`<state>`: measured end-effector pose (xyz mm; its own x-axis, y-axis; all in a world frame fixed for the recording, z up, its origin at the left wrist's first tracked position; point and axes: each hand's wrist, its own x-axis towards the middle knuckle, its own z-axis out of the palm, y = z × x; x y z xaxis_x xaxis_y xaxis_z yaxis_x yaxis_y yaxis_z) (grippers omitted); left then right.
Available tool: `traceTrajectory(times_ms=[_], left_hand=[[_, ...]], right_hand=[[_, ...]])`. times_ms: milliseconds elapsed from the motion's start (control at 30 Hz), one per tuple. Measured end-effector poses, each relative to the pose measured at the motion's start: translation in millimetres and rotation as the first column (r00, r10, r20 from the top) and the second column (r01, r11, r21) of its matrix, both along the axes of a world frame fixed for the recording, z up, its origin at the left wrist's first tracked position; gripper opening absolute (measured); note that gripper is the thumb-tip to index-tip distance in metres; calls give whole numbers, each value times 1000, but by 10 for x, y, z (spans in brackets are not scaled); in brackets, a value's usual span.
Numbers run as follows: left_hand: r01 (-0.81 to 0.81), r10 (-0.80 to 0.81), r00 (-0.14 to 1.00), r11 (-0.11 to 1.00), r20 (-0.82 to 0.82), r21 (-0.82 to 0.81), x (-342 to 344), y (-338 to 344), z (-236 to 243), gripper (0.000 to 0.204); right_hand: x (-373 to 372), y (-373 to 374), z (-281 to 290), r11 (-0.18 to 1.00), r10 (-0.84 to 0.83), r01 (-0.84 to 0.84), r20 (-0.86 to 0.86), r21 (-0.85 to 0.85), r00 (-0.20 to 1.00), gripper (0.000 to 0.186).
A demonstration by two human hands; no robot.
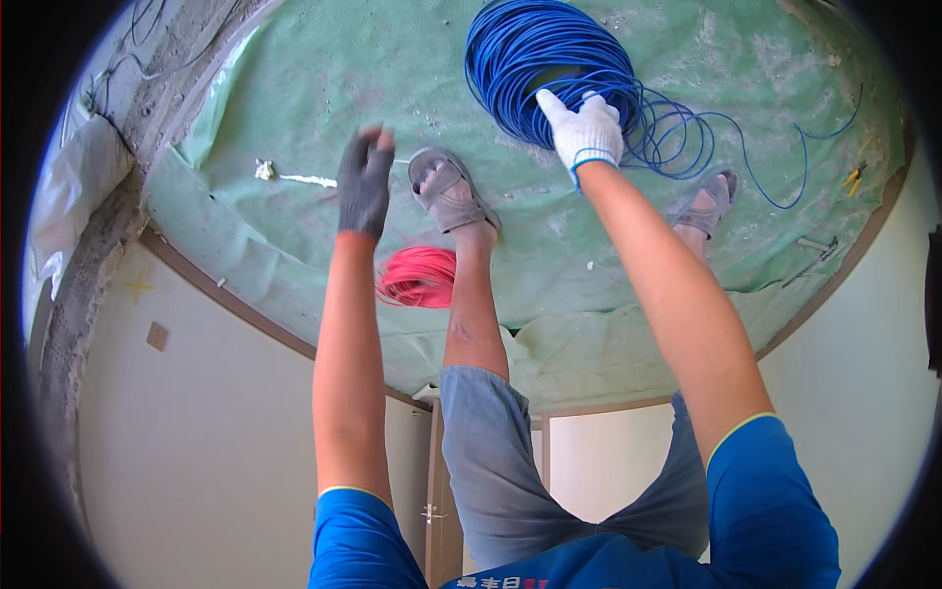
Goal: Connecting wires in a ceiling electrical box and winding wire coils on the floor.
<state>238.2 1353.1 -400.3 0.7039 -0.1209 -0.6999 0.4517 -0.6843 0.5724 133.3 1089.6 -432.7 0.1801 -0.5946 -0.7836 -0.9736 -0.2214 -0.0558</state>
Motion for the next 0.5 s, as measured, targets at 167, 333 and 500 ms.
traceTrajectory(times_ms=[167,333,500], left_hand=[[20,-24,999,986,-25,-165,618,-1070,-1091,48],[-6,22,998,964,-57,267,426,-1641,-1355,49],[-166,197,966,969,-166,183,507,-1658,-1257,52]], right_hand=[[134,75,-442,874,-484,439,278,209,830,57],[197,-146,-662,259,-919,627,-13,735,395,45],[536,-33,-706,277,-881,666,-94,693,464,50]])
